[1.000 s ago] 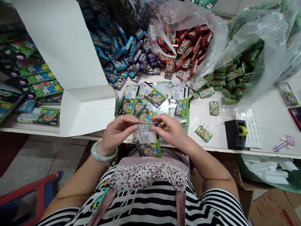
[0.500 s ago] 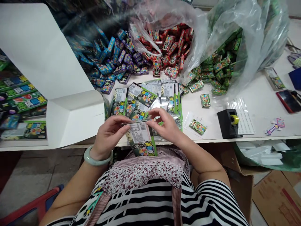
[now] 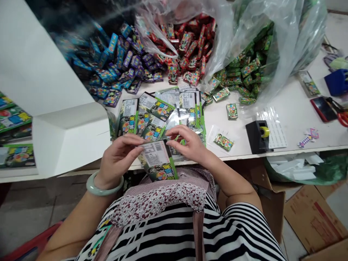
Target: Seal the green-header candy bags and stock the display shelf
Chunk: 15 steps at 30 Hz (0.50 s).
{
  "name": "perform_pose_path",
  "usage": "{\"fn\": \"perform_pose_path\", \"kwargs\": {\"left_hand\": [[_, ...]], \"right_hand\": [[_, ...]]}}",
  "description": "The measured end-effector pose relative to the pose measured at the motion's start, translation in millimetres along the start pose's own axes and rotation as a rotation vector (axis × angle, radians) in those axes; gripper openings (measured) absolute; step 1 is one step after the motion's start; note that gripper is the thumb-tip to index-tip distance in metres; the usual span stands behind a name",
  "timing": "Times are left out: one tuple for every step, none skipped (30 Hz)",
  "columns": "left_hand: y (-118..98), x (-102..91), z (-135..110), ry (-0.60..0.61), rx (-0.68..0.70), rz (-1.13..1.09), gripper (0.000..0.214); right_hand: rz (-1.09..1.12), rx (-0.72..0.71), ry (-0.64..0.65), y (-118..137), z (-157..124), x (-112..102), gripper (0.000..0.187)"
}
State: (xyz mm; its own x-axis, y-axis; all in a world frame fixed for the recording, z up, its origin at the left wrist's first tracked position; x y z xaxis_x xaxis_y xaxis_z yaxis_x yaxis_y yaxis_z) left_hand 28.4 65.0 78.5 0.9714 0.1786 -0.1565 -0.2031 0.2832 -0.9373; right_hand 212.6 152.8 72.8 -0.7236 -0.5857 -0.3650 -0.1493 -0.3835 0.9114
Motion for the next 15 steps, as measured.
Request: {"fn": "perform_pose_path", "kwargs": {"left_hand": [[2,-2.5,0,-0.028,-0.008,-0.012,0.011],[6,-4.9,-1,-0.055,-0.017,-0.025,0.011],[10,-7.2,-1,-0.079,-0.028,-0.037,0.011],[15,-9.4,-2,-0.102,-0.042,-0.049,0.011],[21,-11.4,-1,-0.125,-0.060,-0.059,0.013],[27,-12.8,-1,-0.145,-0.083,-0.064,0.015],[34,-13.6,1,-0.164,-0.109,-0.067,0.017],[39,-13.8,3,-0.185,-0.135,-0.067,0.018],[43,-13.9,5,-0.214,-0.148,-0.066,0.020],[45,-14.7,8,-0.260,-0.148,-0.060,0.020],[44,-16.3,11,-0.325,-0.131,-0.046,0.021],[41,-17.8,14,-0.394,-0.103,-0.027,0.022],[37,-18.5,16,-0.452,-0.074,-0.006,0.022],[34,-17.0,17,-0.475,-0.060,0.013,0.022],[32,-13.4,19,-0.459,-0.064,0.024,0.021]], "right_hand": [[-0.006,0.024,-0.007,-6,-3,-7,0.016],[-0.022,0.062,-0.040,-15,-6,-19,0.017],[-0.051,0.111,-0.102,-28,-12,-37,0.019],[-0.098,0.173,-0.192,-43,-20,-58,0.020],[-0.163,0.243,-0.305,-60,-31,-84,0.021],[-0.242,0.322,-0.420,-77,-44,-110,0.021],[-0.339,0.405,-0.516,-93,-59,-135,0.020],[-0.448,0.489,-0.566,-108,-73,-155,0.019],[-0.554,0.567,-0.561,-121,-85,-169,0.018],[-0.645,0.634,-0.528,-132,-93,-178,0.019],[-0.712,0.689,-0.471,-142,-98,-182,0.020],[-0.750,0.732,-0.411,-151,-101,-182,0.021],[-0.764,0.767,-0.368,-157,-102,-180,0.022],[-0.761,0.793,-0.342,-162,-102,-176,0.022],[-0.750,0.813,-0.330,-165,-100,-172,0.020]]}}
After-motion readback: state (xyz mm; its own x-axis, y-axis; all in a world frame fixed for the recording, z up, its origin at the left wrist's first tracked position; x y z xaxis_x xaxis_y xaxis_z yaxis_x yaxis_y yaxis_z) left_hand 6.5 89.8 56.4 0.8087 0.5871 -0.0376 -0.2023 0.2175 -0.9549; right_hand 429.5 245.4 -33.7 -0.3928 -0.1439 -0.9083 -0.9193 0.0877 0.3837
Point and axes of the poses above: each hand's wrist, its own z-axis towards the middle knuckle, its own x-axis out of the palm, y = z × x, the point moved 7 cm from there along z, towards the middle knuckle, and after that the axes turned 7 degrees about -z, right-handed, at the moved point
